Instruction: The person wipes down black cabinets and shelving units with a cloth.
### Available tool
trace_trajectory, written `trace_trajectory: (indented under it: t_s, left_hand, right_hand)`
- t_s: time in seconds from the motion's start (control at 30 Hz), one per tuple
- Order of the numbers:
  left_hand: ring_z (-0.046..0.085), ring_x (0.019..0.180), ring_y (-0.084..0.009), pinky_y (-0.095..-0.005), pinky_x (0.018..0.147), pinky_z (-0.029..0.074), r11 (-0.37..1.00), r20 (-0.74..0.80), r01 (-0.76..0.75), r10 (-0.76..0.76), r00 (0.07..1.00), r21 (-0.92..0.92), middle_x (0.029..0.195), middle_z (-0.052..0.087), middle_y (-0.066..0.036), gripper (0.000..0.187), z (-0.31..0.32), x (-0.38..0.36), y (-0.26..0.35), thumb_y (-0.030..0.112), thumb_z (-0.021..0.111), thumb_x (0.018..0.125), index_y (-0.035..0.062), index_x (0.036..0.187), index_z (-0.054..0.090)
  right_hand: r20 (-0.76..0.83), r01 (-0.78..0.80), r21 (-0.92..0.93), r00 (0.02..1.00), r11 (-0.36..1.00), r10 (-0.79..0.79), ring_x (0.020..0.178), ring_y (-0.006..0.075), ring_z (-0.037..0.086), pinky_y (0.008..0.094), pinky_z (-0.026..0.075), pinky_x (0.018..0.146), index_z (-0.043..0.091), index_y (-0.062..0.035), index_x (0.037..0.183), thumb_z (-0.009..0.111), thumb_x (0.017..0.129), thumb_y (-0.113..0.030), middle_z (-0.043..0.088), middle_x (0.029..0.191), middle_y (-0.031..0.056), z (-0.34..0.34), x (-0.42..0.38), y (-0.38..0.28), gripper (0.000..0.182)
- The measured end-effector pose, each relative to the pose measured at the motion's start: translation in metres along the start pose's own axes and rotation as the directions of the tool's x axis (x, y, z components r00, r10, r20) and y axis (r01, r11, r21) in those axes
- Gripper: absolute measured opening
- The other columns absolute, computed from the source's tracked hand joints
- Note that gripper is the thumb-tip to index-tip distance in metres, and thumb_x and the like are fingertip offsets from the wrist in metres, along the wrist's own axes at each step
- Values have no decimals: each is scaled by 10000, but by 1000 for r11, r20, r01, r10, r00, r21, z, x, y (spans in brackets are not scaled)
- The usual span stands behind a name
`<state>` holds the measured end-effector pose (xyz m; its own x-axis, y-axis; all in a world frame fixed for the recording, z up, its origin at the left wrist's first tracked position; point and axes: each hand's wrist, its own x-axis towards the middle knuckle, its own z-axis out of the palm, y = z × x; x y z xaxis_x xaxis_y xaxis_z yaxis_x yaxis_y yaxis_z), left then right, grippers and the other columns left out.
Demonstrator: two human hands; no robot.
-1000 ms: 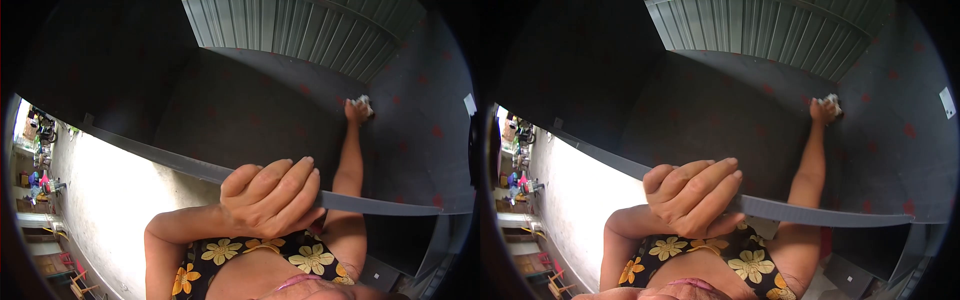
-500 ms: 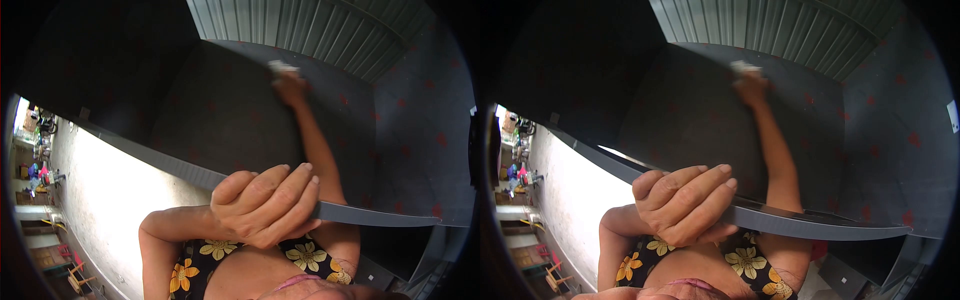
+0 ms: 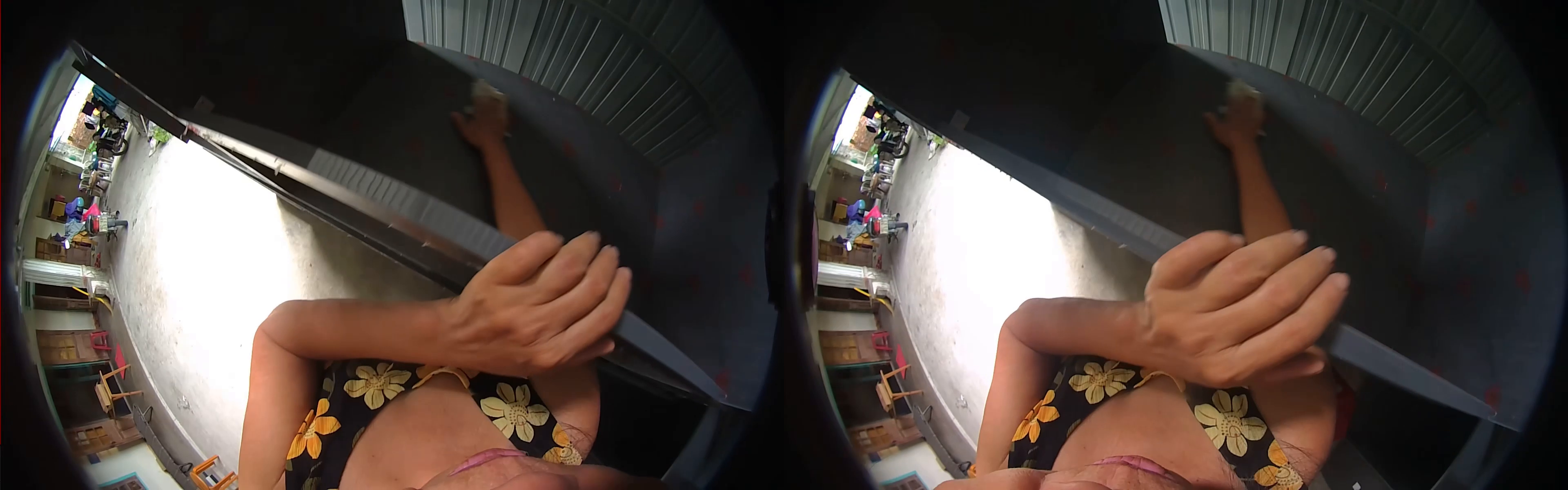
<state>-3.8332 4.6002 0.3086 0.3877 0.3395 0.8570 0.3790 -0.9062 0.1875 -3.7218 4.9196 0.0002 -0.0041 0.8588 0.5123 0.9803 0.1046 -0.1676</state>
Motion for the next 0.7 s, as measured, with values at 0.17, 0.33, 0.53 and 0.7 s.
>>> trace_trajectory:
  t_s: [0.17, 0.33, 0.53, 0.7]
  left_hand:
    - [491, 1232, -242, -471, 1098, 248, 904, -46, -267, 267, 963, -333, 1152, 616, -107, 222, -42, -38, 6, 138, 546, 829, 81, 1040, 588]
    - [578, 1116, -250, -435, 979, 410, 884, 269, -255, 375, 887, -393, 1076, 639, -107, 219, -85, -101, -30, 162, 629, 793, 64, 989, 626]
    - [641, 870, -247, -374, 799, 473, 978, 455, 150, -68, 888, -146, 944, 668, -83, 212, -160, -226, -76, 74, 672, 731, 36, 938, 645]
    - [639, 784, -218, -342, 765, 463, 925, 429, 379, -359, 829, 41, 867, 675, -66, 192, -192, -302, -81, 26, 657, 760, 54, 949, 634]
  right_hand:
    - [157, 164, 444, 954, 881, -256, 1297, 335, 329, 483, 272, 1050, 422, -82, 1340, 523, 823, -566, 361, 1402, 179, -32, -75, -190, 715]
    - [450, -89, 307, 891, 947, -62, 1182, 393, 483, 461, 353, 1011, 508, -91, 1278, 381, 914, -550, 520, 1268, 209, -74, -118, -124, 599]
    - [30, -353, -392, 918, 849, 395, 1302, 353, 350, 550, 329, 1001, 436, -107, 1341, 393, 901, -557, 413, 1380, 171, -161, -253, 155, 631]
    - [-8, -666, -476, 656, 574, 754, 1360, 373, 231, 568, 214, 1059, 294, -114, 1427, 396, 854, -647, 267, 1459, 206, -199, -295, 115, 789]
